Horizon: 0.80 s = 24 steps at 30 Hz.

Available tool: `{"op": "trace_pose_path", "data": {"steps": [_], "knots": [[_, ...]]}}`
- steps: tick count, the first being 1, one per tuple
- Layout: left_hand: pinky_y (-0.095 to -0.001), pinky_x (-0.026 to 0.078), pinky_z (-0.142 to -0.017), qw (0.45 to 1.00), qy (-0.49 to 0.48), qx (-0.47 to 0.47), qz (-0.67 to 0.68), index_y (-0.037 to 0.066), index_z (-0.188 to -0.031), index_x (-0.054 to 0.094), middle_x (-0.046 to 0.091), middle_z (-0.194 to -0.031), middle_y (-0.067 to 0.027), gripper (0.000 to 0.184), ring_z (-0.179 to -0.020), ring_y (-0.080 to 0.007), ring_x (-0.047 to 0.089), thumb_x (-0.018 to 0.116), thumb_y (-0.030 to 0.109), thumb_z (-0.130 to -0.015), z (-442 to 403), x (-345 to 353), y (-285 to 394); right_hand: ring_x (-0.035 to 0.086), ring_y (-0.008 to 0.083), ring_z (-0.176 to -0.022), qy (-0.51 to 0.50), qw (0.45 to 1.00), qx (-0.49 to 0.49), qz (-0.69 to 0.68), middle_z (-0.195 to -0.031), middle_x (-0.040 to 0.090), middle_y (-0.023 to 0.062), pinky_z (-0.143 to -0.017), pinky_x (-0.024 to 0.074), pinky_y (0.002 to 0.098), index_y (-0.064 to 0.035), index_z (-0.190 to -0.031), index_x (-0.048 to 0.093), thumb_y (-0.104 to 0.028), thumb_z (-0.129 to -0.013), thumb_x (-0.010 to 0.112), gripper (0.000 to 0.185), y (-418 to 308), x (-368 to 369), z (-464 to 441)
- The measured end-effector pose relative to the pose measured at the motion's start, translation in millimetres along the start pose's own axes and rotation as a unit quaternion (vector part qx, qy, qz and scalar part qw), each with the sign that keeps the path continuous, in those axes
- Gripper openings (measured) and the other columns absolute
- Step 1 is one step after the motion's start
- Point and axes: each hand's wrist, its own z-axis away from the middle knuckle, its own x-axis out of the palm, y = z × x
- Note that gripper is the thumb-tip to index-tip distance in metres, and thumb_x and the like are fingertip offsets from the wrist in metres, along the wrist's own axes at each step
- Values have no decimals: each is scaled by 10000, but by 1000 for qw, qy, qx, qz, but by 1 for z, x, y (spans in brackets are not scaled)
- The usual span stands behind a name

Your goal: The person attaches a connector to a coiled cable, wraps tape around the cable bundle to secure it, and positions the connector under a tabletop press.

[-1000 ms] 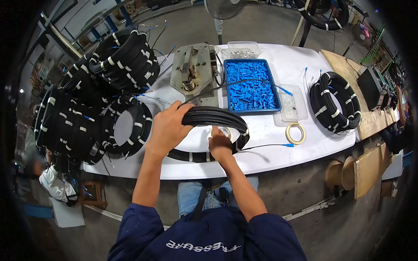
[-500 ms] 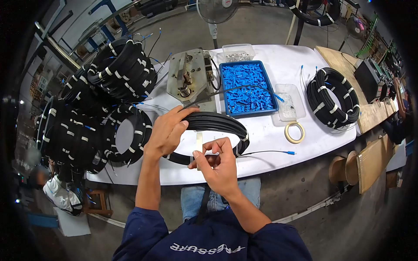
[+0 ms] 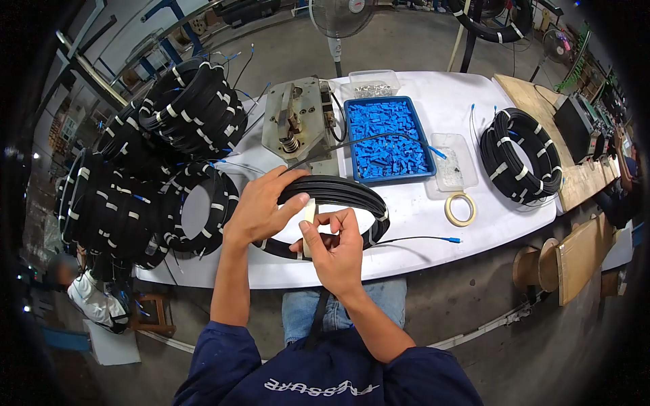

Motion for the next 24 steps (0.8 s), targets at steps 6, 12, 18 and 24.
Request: {"op": "trace_pose_path", "data": {"steps": [6,12,18,24], "knots": [[-432,498,-785,1000,18,21,1,10,-1165,629,628,-996,-171,537,-906,-387,624,688,440,-848,1,3,-9,708,189,-723,-6,1000,-3,15,-914,563,99,-577,579,237,-75,-890,297,-14,-931,627,338,4,1,-3],[-427,507,-742,999,22,41,-16,-3,-1145,629,640,-975,-166,548,-875,-375,636,683,467,-868,0,6,-14,699,178,-728,-2,1000,-5,26,-896,563,92,-597,581,248,-67,-884,311,-23,-936,627,323,10,-1,-5],[-447,496,-692,994,55,48,-86,-4,-1156,615,635,-975,-161,536,-840,-382,628,634,469,-904,3,11,-23,693,155,-757,19,998,-49,44,-880,595,100,-617,565,252,-54,-838,347,-40,-926,659,324,29,-2,-9],[-446,479,-751,995,39,43,-86,29,-1184,611,640,-996,-157,544,-893,-381,619,622,494,-901,12,9,-25,679,164,-813,77,992,-81,62,-922,628,80,-705,539,256,7,-982,496,60,-904,629,163,75,-7,-31]]}}
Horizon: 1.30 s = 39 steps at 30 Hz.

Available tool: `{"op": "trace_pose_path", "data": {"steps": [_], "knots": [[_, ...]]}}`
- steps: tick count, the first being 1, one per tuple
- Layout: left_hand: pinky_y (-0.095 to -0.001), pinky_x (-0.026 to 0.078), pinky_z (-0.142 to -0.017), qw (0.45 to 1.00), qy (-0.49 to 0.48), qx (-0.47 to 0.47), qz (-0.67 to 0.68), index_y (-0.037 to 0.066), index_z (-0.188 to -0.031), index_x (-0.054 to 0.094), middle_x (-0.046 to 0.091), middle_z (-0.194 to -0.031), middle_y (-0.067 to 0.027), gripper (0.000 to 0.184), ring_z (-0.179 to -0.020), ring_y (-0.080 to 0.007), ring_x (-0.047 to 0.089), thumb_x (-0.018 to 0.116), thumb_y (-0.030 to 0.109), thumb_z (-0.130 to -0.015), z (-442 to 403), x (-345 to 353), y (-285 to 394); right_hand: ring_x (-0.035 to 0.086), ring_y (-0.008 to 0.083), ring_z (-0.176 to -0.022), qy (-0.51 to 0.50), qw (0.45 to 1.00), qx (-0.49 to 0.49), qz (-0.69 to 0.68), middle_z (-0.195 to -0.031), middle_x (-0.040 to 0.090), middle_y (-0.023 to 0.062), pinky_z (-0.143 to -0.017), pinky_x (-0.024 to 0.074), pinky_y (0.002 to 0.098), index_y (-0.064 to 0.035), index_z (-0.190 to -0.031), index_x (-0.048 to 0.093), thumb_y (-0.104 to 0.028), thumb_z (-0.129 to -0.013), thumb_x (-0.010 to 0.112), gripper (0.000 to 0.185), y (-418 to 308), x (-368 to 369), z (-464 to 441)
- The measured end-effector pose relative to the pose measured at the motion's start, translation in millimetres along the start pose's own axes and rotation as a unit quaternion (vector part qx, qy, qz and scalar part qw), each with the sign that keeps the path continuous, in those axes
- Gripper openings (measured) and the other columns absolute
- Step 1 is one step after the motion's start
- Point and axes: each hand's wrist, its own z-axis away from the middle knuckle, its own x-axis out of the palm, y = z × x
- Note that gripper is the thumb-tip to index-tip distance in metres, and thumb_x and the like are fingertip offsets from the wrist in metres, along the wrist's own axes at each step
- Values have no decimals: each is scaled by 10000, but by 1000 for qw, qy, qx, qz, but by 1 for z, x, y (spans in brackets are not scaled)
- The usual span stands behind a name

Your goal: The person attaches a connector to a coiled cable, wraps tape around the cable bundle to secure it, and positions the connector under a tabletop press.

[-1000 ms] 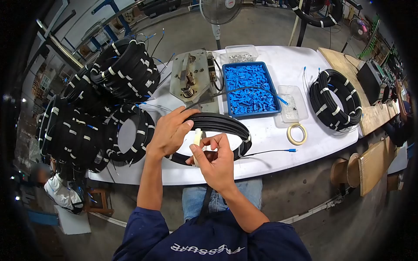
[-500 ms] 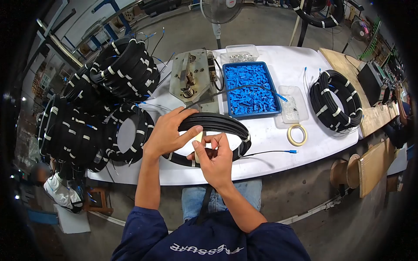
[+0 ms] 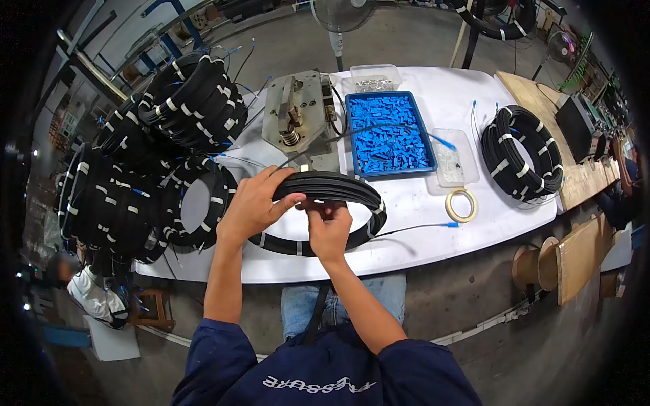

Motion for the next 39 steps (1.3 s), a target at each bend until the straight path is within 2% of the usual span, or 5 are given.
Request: {"op": "trace_pose_path", "data": {"steps": [5,8,15,28,39], "knots": [[-442,485,-730,999,37,3,-7,32,-1184,615,640,-991,-149,558,-869,-372,622,631,505,-889,4,2,-4,632,129,-889,16,996,-19,-90,-941,612,54,-788,526,269,4,-1045,518,63,-894,635,200,16,4,1],[-430,497,-688,999,50,8,0,34,-1186,617,638,-984,-145,553,-832,-360,628,638,499,-887,3,2,-9,608,143,-971,-44,997,-40,-39,-1128,609,89,-873,503,265,12,-1183,498,104,-880,612,337,38,-15,10],[-420,510,-680,998,44,29,17,8,-1225,612,642,-975,-156,592,-796,-358,633,682,472,-866,5,-1,2,602,171,-1078,-3,993,-80,-87,-1168,621,80,-960,482,298,2,-1205,537,126,-859,628,378,40,-4,-10],[-404,512,-754,996,20,-50,77,-12,-1257,606,658,-963,-192,608,-846,-360,654,745,404,-835,7,-7,14,609,166,-1077,-46,985,-85,-142,-1151,639,88,-972,470,310,15,-1165,564,123,-891,568,295,38,-5,-14],[-403,475,-927,987,-11,-87,132,-11,-1231,622,656,-1103,-218,621,-1017,-388,628,769,421,-809,9,-16,20,579,184,-1094,-49,993,-70,-86,-1165,617,108,-979,426,324,47,-1150,569,85,-834,646,327,21,-11,-7]]}}
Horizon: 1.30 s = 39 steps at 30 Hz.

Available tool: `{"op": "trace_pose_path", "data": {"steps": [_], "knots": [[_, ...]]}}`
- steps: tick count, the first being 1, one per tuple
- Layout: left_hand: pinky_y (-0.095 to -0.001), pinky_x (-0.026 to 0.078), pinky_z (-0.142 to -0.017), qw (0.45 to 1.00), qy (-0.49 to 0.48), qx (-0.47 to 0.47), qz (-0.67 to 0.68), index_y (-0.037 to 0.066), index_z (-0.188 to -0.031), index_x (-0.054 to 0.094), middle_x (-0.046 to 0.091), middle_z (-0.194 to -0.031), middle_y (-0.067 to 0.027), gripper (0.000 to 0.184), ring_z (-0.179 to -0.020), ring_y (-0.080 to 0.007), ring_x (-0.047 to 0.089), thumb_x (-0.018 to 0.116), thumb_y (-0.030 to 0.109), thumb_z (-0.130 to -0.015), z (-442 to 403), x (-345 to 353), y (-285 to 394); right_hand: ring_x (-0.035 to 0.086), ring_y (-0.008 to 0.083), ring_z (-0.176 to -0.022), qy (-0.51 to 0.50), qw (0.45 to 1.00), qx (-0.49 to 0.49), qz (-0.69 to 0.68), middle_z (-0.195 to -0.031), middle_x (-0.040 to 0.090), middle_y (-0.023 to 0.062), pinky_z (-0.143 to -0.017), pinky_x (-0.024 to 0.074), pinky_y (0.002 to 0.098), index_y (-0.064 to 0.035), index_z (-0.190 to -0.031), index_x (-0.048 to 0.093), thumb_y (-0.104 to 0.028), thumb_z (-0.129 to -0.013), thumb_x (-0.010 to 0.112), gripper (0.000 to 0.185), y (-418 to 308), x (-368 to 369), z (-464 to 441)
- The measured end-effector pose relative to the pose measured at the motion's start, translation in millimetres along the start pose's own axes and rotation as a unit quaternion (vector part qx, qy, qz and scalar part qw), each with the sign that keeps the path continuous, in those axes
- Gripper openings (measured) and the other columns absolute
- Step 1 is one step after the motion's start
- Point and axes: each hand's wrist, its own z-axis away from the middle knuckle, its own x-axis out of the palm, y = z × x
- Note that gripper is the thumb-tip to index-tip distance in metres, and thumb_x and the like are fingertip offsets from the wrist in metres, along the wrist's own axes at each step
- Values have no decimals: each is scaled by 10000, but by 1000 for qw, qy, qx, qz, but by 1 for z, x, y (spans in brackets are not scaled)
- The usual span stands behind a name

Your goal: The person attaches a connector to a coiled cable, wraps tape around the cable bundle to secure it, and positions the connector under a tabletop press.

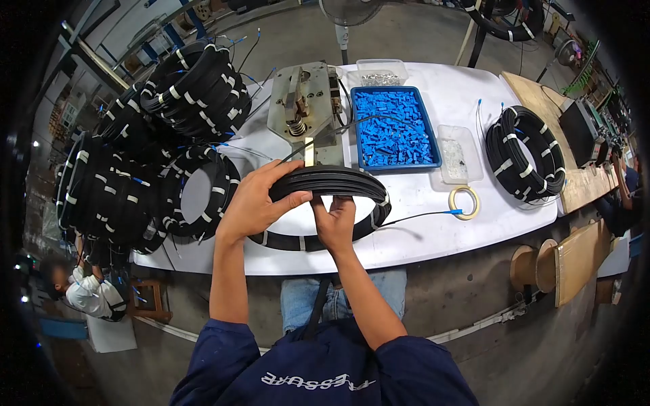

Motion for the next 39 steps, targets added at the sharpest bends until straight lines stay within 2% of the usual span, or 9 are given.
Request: {"op": "trace_pose_path", "data": {"steps": [4,6,8,10,16,18,23,32,39], "knots": [[-403,468,-924,999,-16,-29,38,-3,-1231,624,660,-1080,-205,604,-1013,-367,624,767,409,-814,0,-4,-4,597,158,-1035,-55,983,26,171,-1123,622,113,-857,495,279,14,-1093,576,39,-854,680,262,-33,-11,2],[-405,469,-915,999,-8,-23,35,3,-1231,627,661,-1070,-200,601,-1006,-362,625,768,411,-813,2,-5,-7,630,110,-834,-142,931,76,328,-957,659,74,-686,497,226,0,-1021,596,-3,-867,696,184,-67,-21,-2],[-408,470,-907,999,0,-18,33,9,-1230,629,662,-1059,-194,597,-999,-357,626,768,413,-813,4,-5,-7,572,45,-661,-143,940,174,257,-808,665,34,-567,439,207,-23,-963,628,-73,-863,726,149,-108,-24,-10],[-409,478,-875,1000,25,7,-10,24,-1232,633,659,-1043,-189,594,-962,-353,632,766,423,-811,10,-2,-6,518,17,-590,-80,944,101,303,-656,612,2,-503,361,193,3,-902,643,-76,-895,689,92,-128,-19,-29],[-421,479,-892,1000,4,5,-6,32,-1247,626,642,-1094,-234,620,-1006,-387,622,754,453,-811,15,-3,2,612,184,-913,-326,817,47,473,-956,670,145,-796,475,313,29,-979,714,-335,-948,640,372,-112,-9,-109],[-421,482,-893,1000,-9,-12,6,30,-1249,623,637,-1110,-248,622,-1016,-394,621,752,454,-812,17,-4,1,566,228,-1119,-412,807,202,372,-1141,642,184,-946,438,347,2,-1021,731,-406,-929,651,426,-105,-1,-121],[-420,503,-848,1000,9,17,-5,29,-1242,626,637,-1092,-262,628,-964,-408,631,747,472,-813,18,-4,-3,656,182,-885,-385,812,355,256,-1006,710,117,-845,492,267,51,-1144,671,-248,-872,728,408,-98,6,-132],[-388,542,-771,993,62,86,-48,-36,-1231,607,661,-1032,-217,687,-903,-356,671,786,456,-787,8,6,-10,589,163,-1083,-271,867,340,246,-1105,677,26,-882,440,305,-45,-1134,657,-181,-882,617,289,-110,25,-134],[-416,545,-704,985,131,116,-4,34,-1414,484,656,-993,-184,832,-814,-352,677,767,503,-788,3,11,-16,615,157,-1018,-214,899,377,57,-1073,653,58,-845,497,390,-63,-1149,577,-123,-910,599,247,-103,25,-133]]}}
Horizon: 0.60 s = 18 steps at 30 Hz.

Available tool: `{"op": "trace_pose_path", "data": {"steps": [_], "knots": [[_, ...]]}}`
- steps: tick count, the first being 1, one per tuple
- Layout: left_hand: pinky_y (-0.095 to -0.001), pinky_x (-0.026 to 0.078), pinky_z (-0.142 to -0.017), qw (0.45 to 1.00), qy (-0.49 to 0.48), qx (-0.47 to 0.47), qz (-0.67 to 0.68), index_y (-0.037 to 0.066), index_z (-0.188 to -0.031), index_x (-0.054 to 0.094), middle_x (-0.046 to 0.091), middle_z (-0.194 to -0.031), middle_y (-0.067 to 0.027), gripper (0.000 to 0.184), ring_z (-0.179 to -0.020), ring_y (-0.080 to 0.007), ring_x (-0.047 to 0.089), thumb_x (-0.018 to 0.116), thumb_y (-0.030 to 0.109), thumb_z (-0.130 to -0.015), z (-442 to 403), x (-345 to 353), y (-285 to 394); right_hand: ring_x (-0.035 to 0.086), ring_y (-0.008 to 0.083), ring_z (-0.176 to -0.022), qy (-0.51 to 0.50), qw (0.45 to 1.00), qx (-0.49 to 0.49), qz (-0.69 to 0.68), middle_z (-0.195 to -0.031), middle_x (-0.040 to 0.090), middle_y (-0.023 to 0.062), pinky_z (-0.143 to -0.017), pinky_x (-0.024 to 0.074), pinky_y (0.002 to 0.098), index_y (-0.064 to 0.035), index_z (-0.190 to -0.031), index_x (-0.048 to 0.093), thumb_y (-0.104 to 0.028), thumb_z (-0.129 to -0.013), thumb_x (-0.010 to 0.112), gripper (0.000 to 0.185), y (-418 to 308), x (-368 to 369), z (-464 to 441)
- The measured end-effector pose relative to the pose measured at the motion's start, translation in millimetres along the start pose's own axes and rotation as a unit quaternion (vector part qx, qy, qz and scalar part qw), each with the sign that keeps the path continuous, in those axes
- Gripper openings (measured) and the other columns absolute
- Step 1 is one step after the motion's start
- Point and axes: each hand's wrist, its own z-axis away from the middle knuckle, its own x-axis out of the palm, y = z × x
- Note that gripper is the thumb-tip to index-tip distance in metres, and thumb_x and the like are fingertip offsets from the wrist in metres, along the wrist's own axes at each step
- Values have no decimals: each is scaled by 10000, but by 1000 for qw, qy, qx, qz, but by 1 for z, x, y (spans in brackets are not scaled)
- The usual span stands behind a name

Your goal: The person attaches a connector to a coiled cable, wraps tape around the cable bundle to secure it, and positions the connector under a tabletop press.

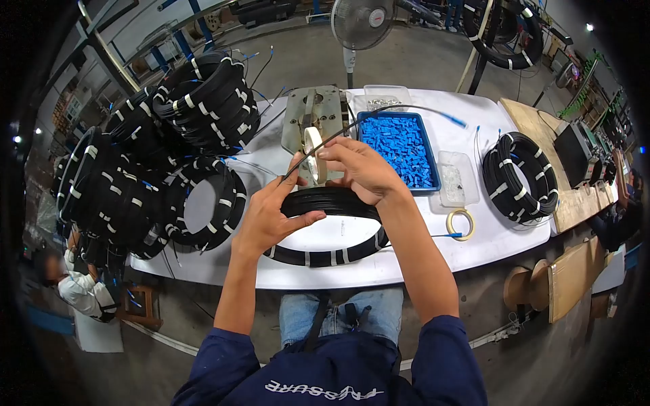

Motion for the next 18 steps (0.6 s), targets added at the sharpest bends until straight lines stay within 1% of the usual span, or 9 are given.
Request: {"op": "trace_pose_path", "data": {"steps": [3,5,7,8,13,15,16,17,18], "knots": [[-409,554,-750,999,-9,-16,46,32,-1466,407,660,-1031,-185,904,-856,-351,686,791,470,-775,-3,0,-1,616,133,-957,-24,998,-3,-54,-977,659,9,-813,484,365,-99,-1068,604,-161,-903,659,184,0,-1,0],[-352,530,-768,999,-15,-17,28,32,-1511,329,664,-935,-146,1014,-794,-271,651,844,423,-729,-3,5,-6,622,127,-926,-16,998,-37,-46,-961,653,4,-818,483,365,-98,-1019,624,-174,-899,668,148,-4,1,3],[-371,541,-784,1000,-7,-6,20,19,-1493,350,669,-994,-177,984,-844,-314,670,835,423,-738,-3,12,-10,608,116,-936,-8,998,-38,-50,-976,645,-2,-818,469,356,-104,-974,636,-190,-899,676,121,-10,5,8],[-391,552,-801,1000,-1,5,15,6,-1476,372,673,-1053,-209,955,-893,-357,688,826,424,-747,-2,16,-11,599,114,-939,-6,998,-44,-43,-1001,642,-1,-809,463,349,-104,-1001,628,-183,-889,690,151,-9,2,7],[-390,547,-812,996,-33,-61,51,3,-1471,377,677,-1068,-234,977,-905,-364,690,855,398,-716,-10,12,5,575,108,-952,23,997,-61,-40,-1063,629,4,-775,448,322,-103,-1114,573,-140,-842,746,324,-11,2,18],[-391,546,-809,994,-48,-82,47,2,-1471,377,678,-1057,-239,985,-902,-365,691,862,393,-707,-13,10,4,576,103,-942,2,995,-88,-44,-1089,623,23,-723,442,267,-94,-1192,512,-101,-818,765,452,-10,1,20],[-392,544,-799,997,-41,-55,43,8,-1476,373,680,-1026,-234,994,-885,-364,691,865,393,-702,-14,10,1,589,164,-1078,-11,994,-100,-36,-1143,573,44,-915,487,377,-81,-1226,464,-66,-855,711,445,-9,0,22],[-393,543,-788,998,-35,-27,38,14,-1481,369,682,-995,-229,1003,-868,-363,690,868,394,-697,-16,9,-3,589,164,-1078,-12,994,-99,-37,-1143,573,44,-915,487,377,-81,-1226,464,-66,-855,711,445,-6,0,21],[-393,543,-788,998,-35,-28,38,14,-1481,369,682,-995,-229,1003,-868,-363,690,868,394,-697,-17,8,-8,589,134,-1024,-1,991,-123,-43,-1156,560,57,-808,483,297,-68,-1211,466,-64,-837,732,458,-2,1,19]]}}
